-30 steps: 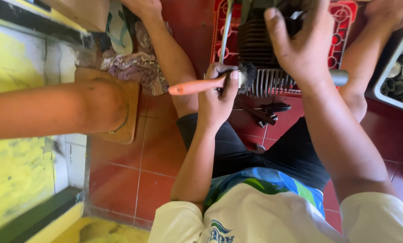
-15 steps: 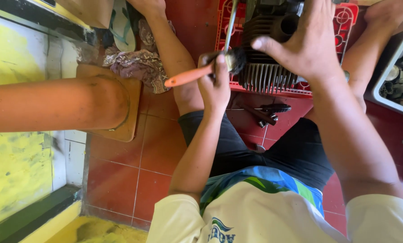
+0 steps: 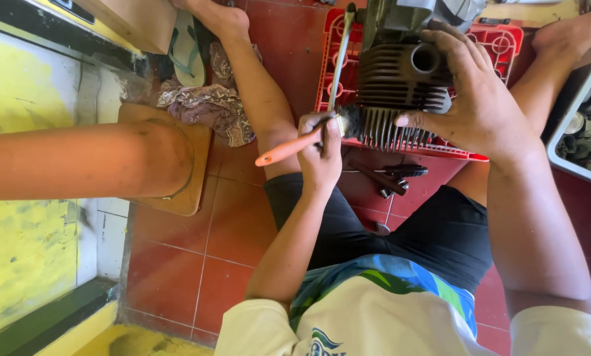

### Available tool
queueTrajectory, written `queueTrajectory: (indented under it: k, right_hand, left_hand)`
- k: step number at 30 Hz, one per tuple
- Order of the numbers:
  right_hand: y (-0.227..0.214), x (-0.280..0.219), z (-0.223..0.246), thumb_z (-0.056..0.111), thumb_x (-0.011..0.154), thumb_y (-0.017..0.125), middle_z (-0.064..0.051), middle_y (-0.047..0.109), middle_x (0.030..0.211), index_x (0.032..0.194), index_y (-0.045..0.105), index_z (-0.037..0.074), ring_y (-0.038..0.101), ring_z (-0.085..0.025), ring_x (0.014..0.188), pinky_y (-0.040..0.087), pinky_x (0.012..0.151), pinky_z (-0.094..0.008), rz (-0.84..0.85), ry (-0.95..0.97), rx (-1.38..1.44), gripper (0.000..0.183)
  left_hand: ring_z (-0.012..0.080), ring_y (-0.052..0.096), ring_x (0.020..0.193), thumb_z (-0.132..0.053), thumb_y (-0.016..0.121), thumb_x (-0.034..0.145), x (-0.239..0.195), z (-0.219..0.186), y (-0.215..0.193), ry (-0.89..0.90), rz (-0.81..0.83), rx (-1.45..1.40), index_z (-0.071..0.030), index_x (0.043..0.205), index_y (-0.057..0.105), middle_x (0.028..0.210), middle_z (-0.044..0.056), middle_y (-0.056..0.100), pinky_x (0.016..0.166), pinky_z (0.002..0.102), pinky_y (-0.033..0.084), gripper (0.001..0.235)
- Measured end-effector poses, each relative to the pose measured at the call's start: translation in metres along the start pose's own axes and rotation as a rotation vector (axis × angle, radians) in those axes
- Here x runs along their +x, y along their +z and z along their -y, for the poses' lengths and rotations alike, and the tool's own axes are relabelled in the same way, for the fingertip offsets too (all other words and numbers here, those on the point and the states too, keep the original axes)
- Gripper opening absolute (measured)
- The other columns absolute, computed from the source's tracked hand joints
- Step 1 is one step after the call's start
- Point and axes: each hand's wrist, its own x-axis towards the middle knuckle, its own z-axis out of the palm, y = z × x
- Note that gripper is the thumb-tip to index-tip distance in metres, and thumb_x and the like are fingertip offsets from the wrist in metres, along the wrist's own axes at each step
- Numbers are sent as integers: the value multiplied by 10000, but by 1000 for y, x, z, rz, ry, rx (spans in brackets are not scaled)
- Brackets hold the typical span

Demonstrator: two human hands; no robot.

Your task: Cleaning the cooling fins of a motorcycle engine cylinder block using a brush while sitting on the floor.

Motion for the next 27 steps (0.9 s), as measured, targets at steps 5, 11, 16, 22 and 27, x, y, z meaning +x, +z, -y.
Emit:
queueTrajectory:
  k: [5, 11, 16, 22, 27]
  right_hand:
    - [2, 1, 1, 182, 732, 945, -359, 412, 1536, 1503, 420, -114, 418, -517, 1430, 394, 1160, -593, -16, -24, 10, 979]
    - [7, -1, -1, 225, 727, 927, -346, 374, 1567, 1505, 414, -89, 368, -516, 1454, 355, 1169, -593, -8, 42, 23, 984]
    - [7, -2, 0, 157, 763, 933, -366, 393, 1563, 1505, 397, -135, 396, -537, 1442, 353, 1185, -592, -20, -44, 30, 961]
    - [5, -2, 2, 152, 743, 919, -327, 386, 1575, 1522, 403, -87, 392, -516, 1433, 365, 1162, -572, -17, 39, 41, 965]
    - [6, -2, -1, 144, 728, 919, -355, 367, 1574, 1520, 383, -106, 347, -504, 1471, 327, 1194, -574, -10, -1, 54, 988]
  left_hand:
    - [112, 549, 746, -151, 548, 1056, 5, 10, 4, -3, -66, 48, -50, 1130, 549, 918, 46, 618, 707, 256, 488, 126]
    - [107, 511, 728, -199, 530, 1025, -48, 12, -10, -142, -32, -72, -64, 1102, 544, 938, 61, 579, 647, 242, 478, 156]
    - [129, 561, 753, -180, 575, 1024, -24, -12, 16, 7, 4, 55, -55, 1131, 583, 950, 54, 638, 710, 267, 490, 165]
    - [157, 573, 775, -105, 568, 1019, 12, -22, 29, 177, -54, 120, -5, 1117, 560, 955, 83, 631, 748, 285, 508, 141]
    - [117, 528, 745, -188, 574, 1037, -7, -15, 0, 94, 115, 57, -50, 1094, 537, 905, 46, 597, 715, 264, 486, 154]
